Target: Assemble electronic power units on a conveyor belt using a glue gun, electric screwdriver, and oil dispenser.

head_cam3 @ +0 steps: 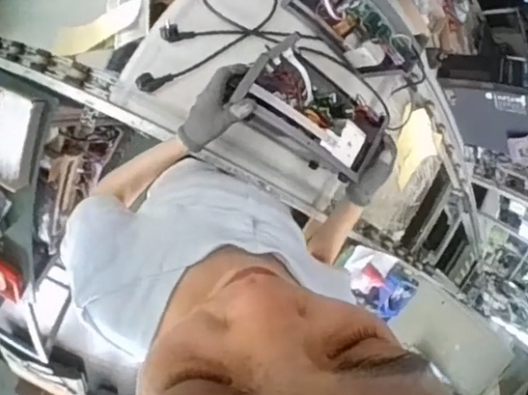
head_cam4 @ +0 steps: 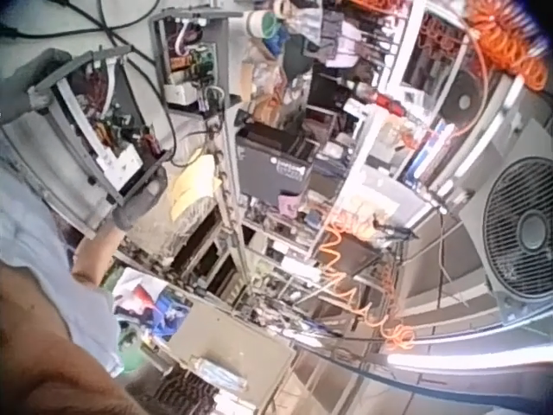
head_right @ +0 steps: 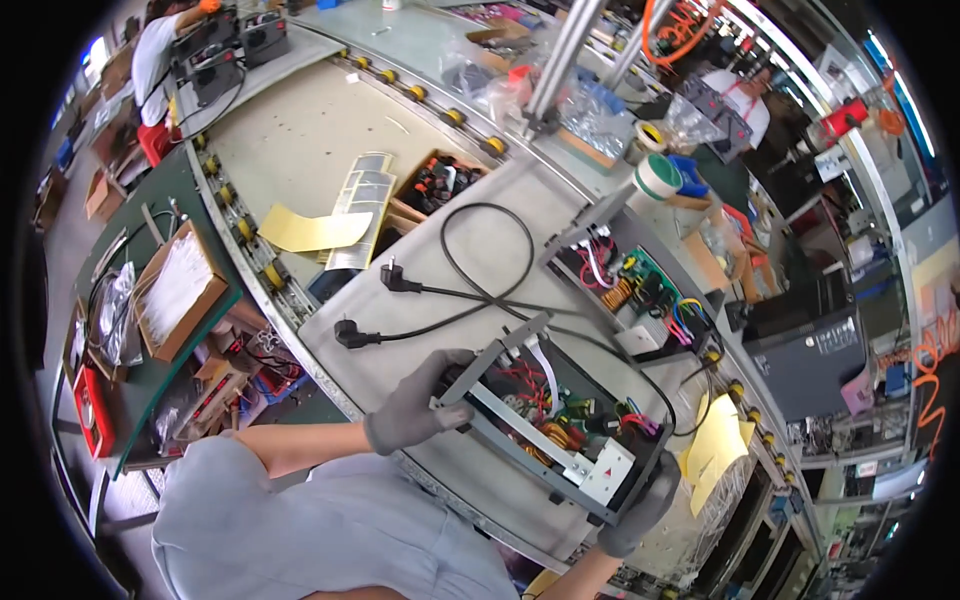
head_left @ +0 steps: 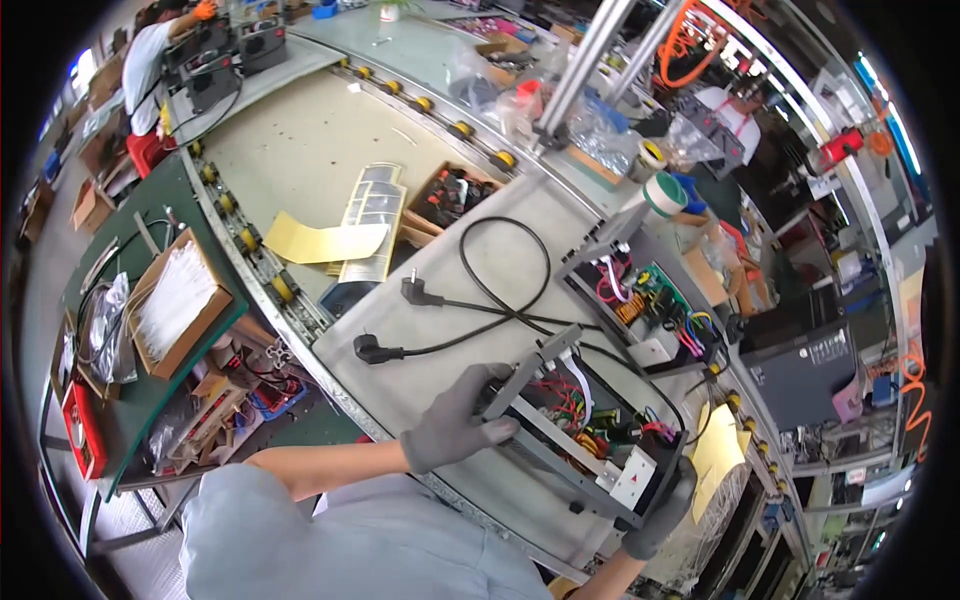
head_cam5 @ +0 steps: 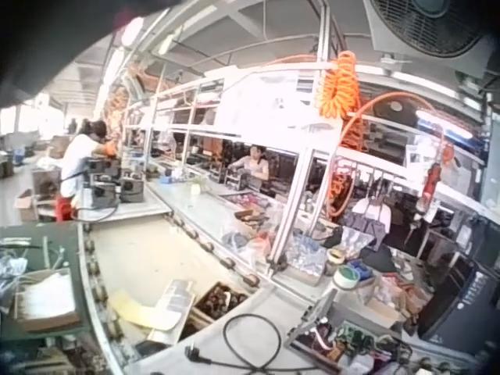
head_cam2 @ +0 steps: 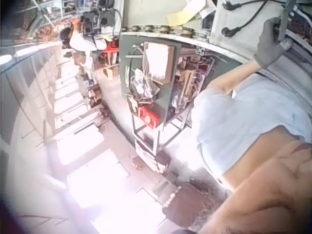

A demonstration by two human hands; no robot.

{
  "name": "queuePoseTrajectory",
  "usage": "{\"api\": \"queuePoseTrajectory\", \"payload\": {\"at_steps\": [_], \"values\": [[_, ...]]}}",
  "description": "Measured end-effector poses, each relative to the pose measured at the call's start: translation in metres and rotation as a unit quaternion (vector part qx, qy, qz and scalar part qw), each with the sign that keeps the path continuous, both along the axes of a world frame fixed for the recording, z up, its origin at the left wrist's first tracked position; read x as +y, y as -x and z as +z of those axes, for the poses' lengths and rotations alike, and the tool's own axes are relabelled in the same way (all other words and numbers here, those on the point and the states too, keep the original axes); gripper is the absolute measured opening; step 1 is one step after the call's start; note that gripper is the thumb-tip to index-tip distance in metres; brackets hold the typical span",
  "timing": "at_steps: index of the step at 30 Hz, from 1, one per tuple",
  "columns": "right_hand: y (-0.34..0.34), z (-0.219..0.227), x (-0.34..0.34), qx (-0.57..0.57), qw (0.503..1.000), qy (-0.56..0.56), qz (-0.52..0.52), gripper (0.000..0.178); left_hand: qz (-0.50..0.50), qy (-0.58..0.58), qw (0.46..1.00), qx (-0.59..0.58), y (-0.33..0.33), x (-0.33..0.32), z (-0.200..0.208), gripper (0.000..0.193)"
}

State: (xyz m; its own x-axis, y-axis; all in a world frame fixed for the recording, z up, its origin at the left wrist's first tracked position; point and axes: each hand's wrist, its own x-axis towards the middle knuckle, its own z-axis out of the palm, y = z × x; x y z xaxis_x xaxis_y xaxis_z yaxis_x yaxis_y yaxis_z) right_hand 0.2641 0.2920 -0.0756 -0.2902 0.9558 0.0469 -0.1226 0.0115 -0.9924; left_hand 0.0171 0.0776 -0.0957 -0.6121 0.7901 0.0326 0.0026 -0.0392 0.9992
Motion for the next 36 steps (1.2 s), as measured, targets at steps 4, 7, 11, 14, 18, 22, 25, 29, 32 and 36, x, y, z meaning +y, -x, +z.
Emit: {"api": "queuePoseTrajectory", "payload": {"at_steps": [4,7,11,14,18,22,25,29,32,36], "values": [[0.007,-0.004,0.027,0.008,0.986,0.126,0.109,0.044,-0.042,0.078,0.996,-0.013,0.048,0.015,-0.011,0.072],[0.02,-0.005,0.025,0.161,0.964,0.151,0.148,0.044,-0.172,0.105,0.976,-0.082,0.065,0.046,0.021,0.064],[0.029,-0.009,0.019,0.371,0.889,0.169,0.21,0.044,-0.16,0.049,0.986,0.001,0.052,0.07,0.015,0.064],[0.017,-0.007,0.013,0.347,0.916,0.148,0.137,0.051,-0.059,-0.108,0.966,0.228,0.042,0.05,0.019,0.079],[-0.008,-0.052,-0.022,-0.103,0.979,-0.171,-0.04,0.049,-0.016,-0.178,0.927,0.328,0.047,0.008,-0.026,0.074],[0.007,-0.021,-0.05,0.099,0.99,-0.025,-0.102,0.058,-0.051,-0.144,0.953,0.26,0.033,0.021,-0.044,0.079],[0.024,0.011,-0.043,0.183,0.98,0.013,-0.072,0.051,-0.036,-0.18,0.921,0.343,0.05,-0.022,-0.026,0.081],[0.008,0.005,-0.007,0.104,0.991,0.036,-0.07,0.034,0.316,0.002,0.874,0.37,0.108,-0.121,-0.014,0.041],[0.013,0.005,-0.007,0.098,0.991,0.027,-0.092,0.028,0.575,0.229,0.666,0.417,0.167,-0.206,0.004,0.021],[0.017,0.0,-0.007,0.107,0.988,0.002,-0.115,0.027,0.539,0.521,0.523,0.406,0.212,-0.319,-0.025,0.014]]}}
